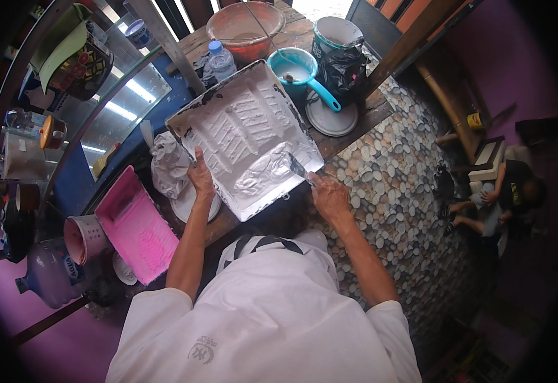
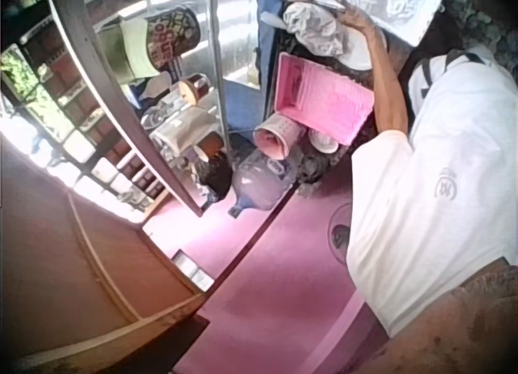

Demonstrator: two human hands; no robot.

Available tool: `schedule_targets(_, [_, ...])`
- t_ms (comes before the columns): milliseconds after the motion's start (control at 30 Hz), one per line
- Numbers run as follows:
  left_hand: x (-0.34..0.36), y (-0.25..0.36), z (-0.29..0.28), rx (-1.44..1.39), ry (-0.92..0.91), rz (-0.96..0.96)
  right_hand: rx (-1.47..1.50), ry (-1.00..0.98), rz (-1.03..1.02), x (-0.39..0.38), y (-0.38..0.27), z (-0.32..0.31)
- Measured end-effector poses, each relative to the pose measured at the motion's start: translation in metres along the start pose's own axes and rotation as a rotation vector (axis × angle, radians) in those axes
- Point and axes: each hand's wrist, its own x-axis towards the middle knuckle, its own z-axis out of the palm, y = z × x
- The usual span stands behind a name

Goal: The person prepares white paint by mixing it in a tray using a putty knife and adding water from a plastic bottle.

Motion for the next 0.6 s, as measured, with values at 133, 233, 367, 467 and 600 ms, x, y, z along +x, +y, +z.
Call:
schedule_targets(133, [-0.002, 0.000, 0.006, -0.030, 0.043, 0.123, -0.033, 0.009, 0.104, 0.003, 0.007, -0.007])
schedule_targets(233, [0.001, -0.001, 0.004, -0.036, 0.059, 0.164, -0.026, 0.080, 0.086, 0.001, 0.005, -0.003])
schedule_targets(367, [-0.008, 0.010, 0.005, 0.022, 0.055, 0.159, 0.007, -0.038, 0.080, -0.001, -0.006, -0.012])
schedule_targets(467, [-0.010, 0.015, 0.005, -0.019, 0.023, 0.092, 0.021, 0.016, 0.098, 0.003, -0.001, -0.004])
schedule_targets(600, [-0.006, 0.008, 0.005, 0.029, 0.028, 0.022, 0.009, -0.001, 0.027, -0.003, -0.006, 0.006])
